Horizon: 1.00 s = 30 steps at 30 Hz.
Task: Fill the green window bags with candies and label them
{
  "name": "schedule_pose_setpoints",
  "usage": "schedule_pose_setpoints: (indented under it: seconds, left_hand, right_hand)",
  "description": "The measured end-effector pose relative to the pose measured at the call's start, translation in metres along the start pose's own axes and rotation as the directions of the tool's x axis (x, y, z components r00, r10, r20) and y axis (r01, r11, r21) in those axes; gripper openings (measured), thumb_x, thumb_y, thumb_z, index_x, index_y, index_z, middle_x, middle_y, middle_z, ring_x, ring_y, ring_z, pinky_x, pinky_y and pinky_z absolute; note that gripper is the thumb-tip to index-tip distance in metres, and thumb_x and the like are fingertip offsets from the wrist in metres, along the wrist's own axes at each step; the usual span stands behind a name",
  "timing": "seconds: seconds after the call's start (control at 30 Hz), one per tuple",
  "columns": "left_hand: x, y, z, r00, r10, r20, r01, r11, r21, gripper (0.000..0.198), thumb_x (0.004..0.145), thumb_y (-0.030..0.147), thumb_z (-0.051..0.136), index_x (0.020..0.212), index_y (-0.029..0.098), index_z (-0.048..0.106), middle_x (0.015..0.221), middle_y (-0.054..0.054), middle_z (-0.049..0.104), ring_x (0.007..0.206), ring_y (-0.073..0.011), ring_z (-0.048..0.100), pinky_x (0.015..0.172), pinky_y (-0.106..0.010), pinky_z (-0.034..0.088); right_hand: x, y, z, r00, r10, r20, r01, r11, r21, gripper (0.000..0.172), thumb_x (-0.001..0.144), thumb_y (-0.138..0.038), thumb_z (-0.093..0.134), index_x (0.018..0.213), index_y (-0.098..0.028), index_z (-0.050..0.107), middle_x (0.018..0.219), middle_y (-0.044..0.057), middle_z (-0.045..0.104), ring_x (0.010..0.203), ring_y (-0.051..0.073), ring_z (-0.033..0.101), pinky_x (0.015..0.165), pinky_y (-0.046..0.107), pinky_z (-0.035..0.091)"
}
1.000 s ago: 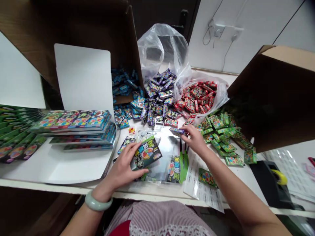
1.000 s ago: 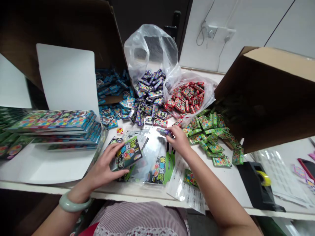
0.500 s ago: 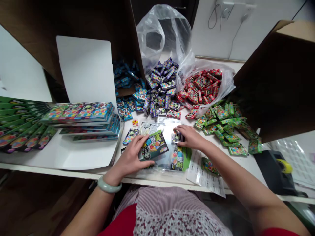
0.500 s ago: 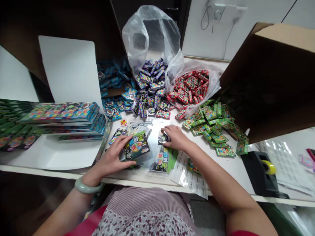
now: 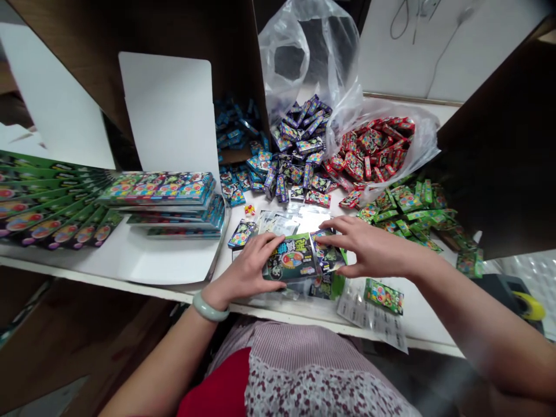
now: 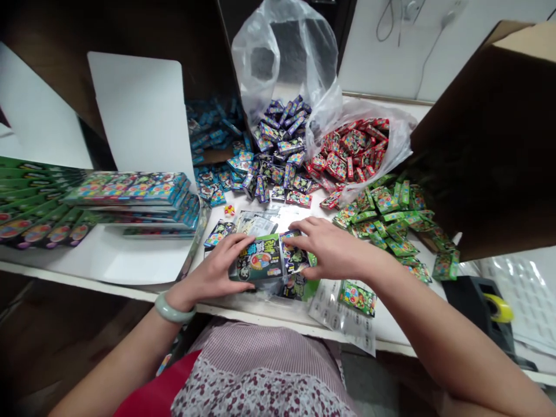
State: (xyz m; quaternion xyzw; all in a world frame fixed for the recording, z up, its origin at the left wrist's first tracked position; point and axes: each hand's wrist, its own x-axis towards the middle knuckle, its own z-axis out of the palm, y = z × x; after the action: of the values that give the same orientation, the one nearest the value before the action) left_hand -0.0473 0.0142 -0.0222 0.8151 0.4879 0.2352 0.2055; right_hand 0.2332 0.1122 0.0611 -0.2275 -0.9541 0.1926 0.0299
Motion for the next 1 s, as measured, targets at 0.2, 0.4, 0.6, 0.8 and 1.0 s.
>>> schedule_pose_setpoints:
  seconds: [0.2, 0.4, 0.6, 0.8, 1.0]
  left_hand:
    - [0.0, 0.003, 0.002, 1.0, -0.016, 0.001, 0.016, 0.998, -0.066, 0.093, 0.068, 0.044, 0.078, 0.145, 0.02, 0.032, 0.136, -0.015, 0.042, 0.128, -0.0334, 0.041, 0.109, -0.051, 0.037]
    - [0.005, 0.002, 0.004, 0.999, -0.034, -0.042, 0.031, 0.996, -0.081, 0.092, 0.069, 0.046, 0.077, 0.145, 0.019, 0.032, 0.134, -0.016, 0.042, 0.127, -0.0336, 0.042, 0.107, -0.052, 0.038]
    - [-0.005, 0.002, 0.005, 0.983, -0.135, -0.122, 0.123, 0.987, -0.103, 0.096, 0.065, 0.047, 0.079, 0.145, 0.02, 0.033, 0.134, -0.015, 0.043, 0.126, -0.0343, 0.043, 0.107, -0.053, 0.037]
    - [-0.016, -0.005, -0.002, 0.963, -0.224, -0.151, 0.19, 0.959, -0.21, 0.102, 0.062, 0.053, 0.08, 0.146, 0.024, 0.031, 0.138, -0.015, 0.042, 0.13, -0.0354, 0.039, 0.11, -0.054, 0.034]
    - [-0.034, -0.014, -0.014, 0.955, -0.251, -0.157, 0.18, 0.914, -0.363, 0.107, 0.059, 0.067, 0.076, 0.146, 0.024, 0.031, 0.142, -0.016, 0.038, 0.134, -0.0367, 0.037, 0.113, -0.052, 0.031]
  right_hand:
    - [0.008, 0.0, -0.001, 0.999, -0.043, 0.006, 0.042, 0.998, 0.04, 0.066, 0.064, -0.027, 0.081, 0.127, -0.028, 0.061, 0.129, 0.009, 0.057, 0.115, 0.031, 0.053, 0.097, 0.046, 0.046]
    - [0.016, 0.001, 0.015, 0.998, 0.0, -0.065, 0.011, 0.987, 0.159, 0.088, 0.07, -0.04, 0.08, 0.144, -0.025, 0.036, 0.14, 0.014, 0.045, 0.127, 0.029, 0.046, 0.105, 0.043, 0.043]
    - [0.018, -0.007, 0.045, 0.945, 0.106, -0.308, -0.053, 0.983, 0.177, 0.049, 0.088, -0.039, 0.061, 0.134, -0.032, 0.046, 0.131, 0.01, 0.058, 0.132, 0.032, 0.043, 0.111, 0.061, 0.028]
    - [0.047, -0.001, 0.058, 0.932, 0.126, -0.341, 0.03, 0.908, 0.417, 0.039, 0.094, -0.04, 0.05, 0.132, -0.033, 0.053, 0.126, 0.008, 0.065, 0.132, 0.031, 0.046, 0.11, 0.061, 0.03]
    - [0.17, 0.034, 0.038, 0.853, 0.264, -0.449, -0.147, 0.949, 0.278, 0.023, 0.091, -0.035, 0.052, 0.103, -0.022, 0.068, 0.108, 0.009, 0.072, 0.102, 0.026, 0.065, 0.09, 0.041, 0.048]
